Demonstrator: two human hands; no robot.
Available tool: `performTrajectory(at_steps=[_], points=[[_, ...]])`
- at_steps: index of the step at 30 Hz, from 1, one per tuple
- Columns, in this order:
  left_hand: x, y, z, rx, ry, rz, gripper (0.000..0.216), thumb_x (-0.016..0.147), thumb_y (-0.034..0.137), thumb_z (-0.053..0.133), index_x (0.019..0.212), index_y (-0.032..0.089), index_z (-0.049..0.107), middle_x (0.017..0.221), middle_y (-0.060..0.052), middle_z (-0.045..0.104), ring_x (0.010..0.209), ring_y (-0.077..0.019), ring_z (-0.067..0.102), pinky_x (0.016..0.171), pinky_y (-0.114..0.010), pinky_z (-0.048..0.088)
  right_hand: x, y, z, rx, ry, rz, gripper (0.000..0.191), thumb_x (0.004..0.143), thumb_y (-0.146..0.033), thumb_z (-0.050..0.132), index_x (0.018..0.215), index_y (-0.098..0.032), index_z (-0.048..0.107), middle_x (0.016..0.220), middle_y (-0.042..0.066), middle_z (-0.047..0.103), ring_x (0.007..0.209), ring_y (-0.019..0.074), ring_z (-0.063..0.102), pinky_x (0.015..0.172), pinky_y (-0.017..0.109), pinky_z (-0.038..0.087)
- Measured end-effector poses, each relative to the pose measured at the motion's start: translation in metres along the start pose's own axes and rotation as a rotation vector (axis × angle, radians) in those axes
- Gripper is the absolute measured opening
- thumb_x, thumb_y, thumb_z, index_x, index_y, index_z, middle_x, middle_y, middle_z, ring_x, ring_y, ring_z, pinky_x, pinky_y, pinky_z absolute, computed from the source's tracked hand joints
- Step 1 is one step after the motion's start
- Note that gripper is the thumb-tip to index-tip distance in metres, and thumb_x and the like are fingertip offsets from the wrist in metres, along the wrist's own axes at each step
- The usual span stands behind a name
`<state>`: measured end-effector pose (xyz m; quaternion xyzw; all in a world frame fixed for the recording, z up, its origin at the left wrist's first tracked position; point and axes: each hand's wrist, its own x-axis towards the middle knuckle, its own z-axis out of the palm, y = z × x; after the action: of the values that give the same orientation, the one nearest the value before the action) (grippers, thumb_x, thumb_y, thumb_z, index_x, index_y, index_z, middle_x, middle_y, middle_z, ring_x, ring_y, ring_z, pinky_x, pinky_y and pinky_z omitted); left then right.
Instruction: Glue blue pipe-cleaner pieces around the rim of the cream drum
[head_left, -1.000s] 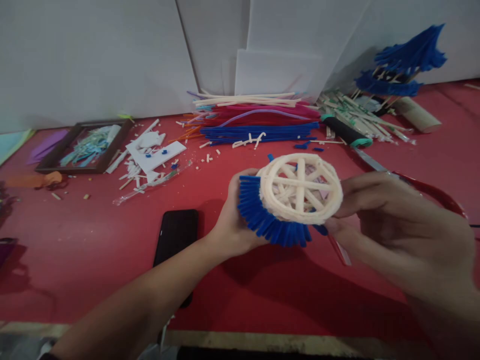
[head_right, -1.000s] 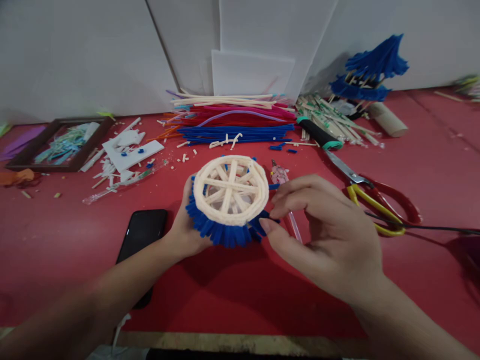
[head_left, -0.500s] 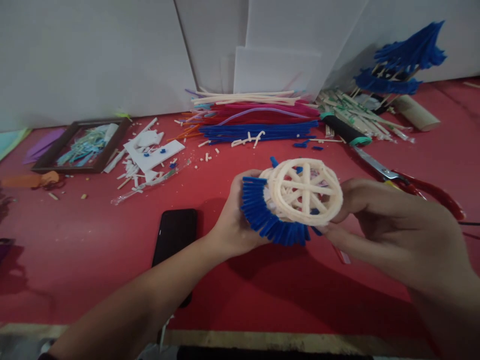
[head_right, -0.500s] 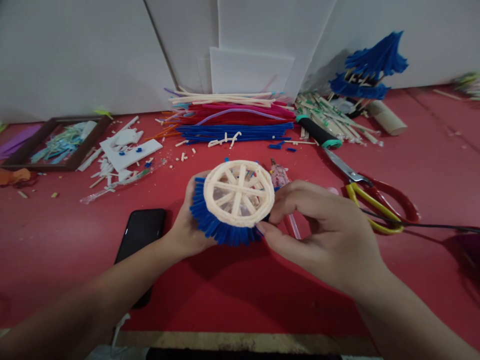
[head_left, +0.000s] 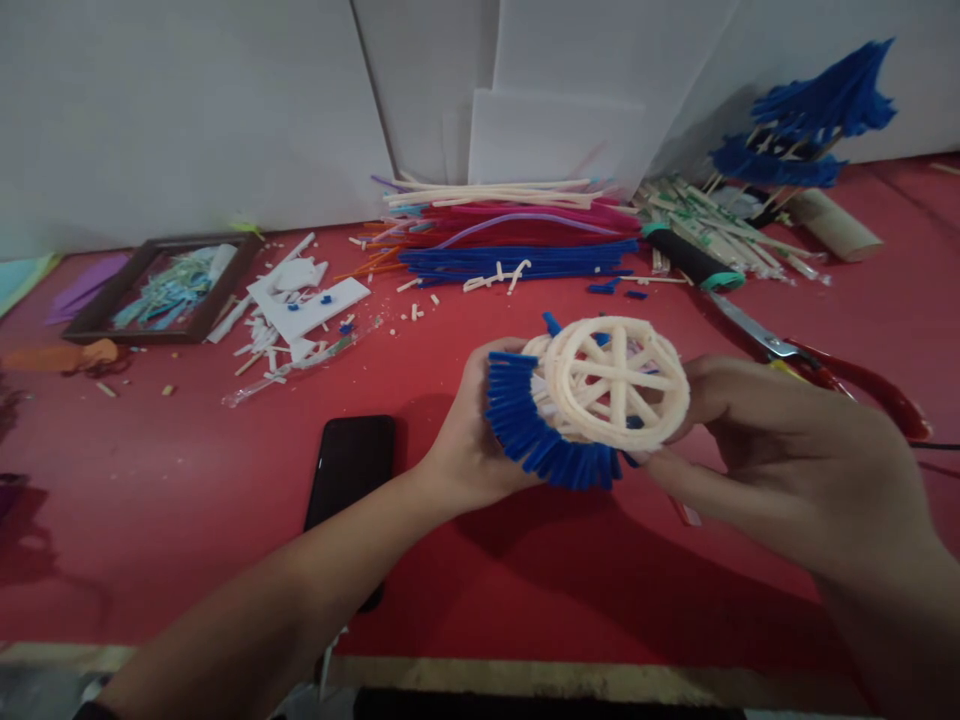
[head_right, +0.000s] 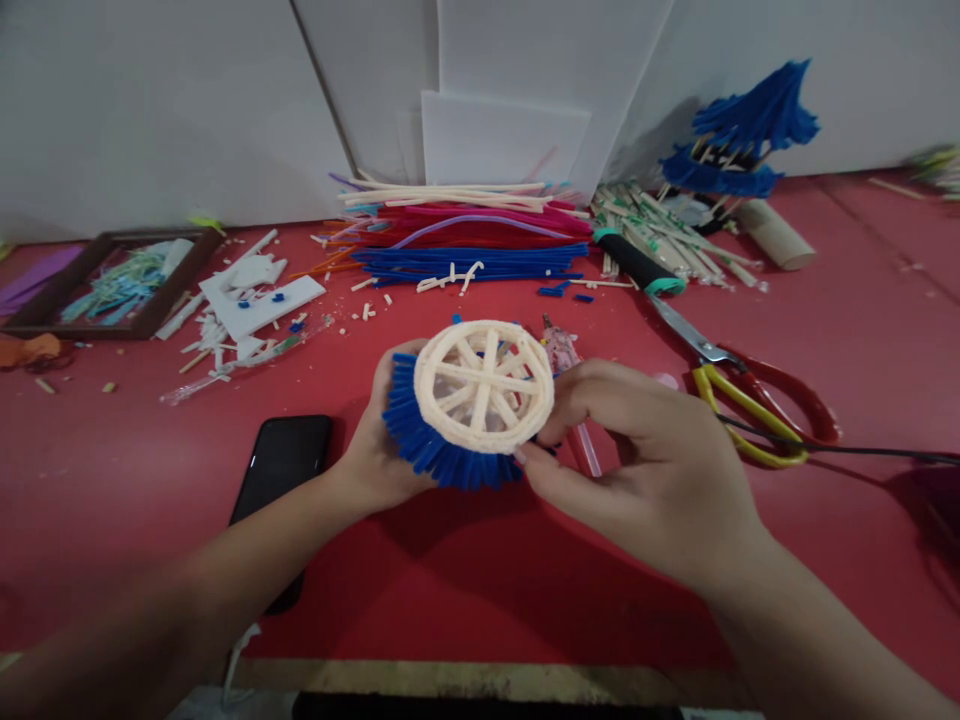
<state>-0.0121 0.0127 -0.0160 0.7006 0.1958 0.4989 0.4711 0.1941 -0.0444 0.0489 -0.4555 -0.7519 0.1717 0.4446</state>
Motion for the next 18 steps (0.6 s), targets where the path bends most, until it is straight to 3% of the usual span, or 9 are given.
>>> performTrajectory(at_steps=[18], points=[[0.0012,0.0008,0.0022,-0.024,0.003,-0.018,0.085,0.058,0.042,0.090,0.122,0.029,0.035,0.121,-0.007,0.053,0.110,-0.0264,0.063,0.096,-0.048,0.056,-0.0016,0.0005,0.0000,-0.042,0.011,-0.007,0.015,0.078,-0.024,0.069,0.068,-0.023,0.058,0.069,-0.003,0.063,0.063,0.0106,0.060,0.056,0.025,0.048]])
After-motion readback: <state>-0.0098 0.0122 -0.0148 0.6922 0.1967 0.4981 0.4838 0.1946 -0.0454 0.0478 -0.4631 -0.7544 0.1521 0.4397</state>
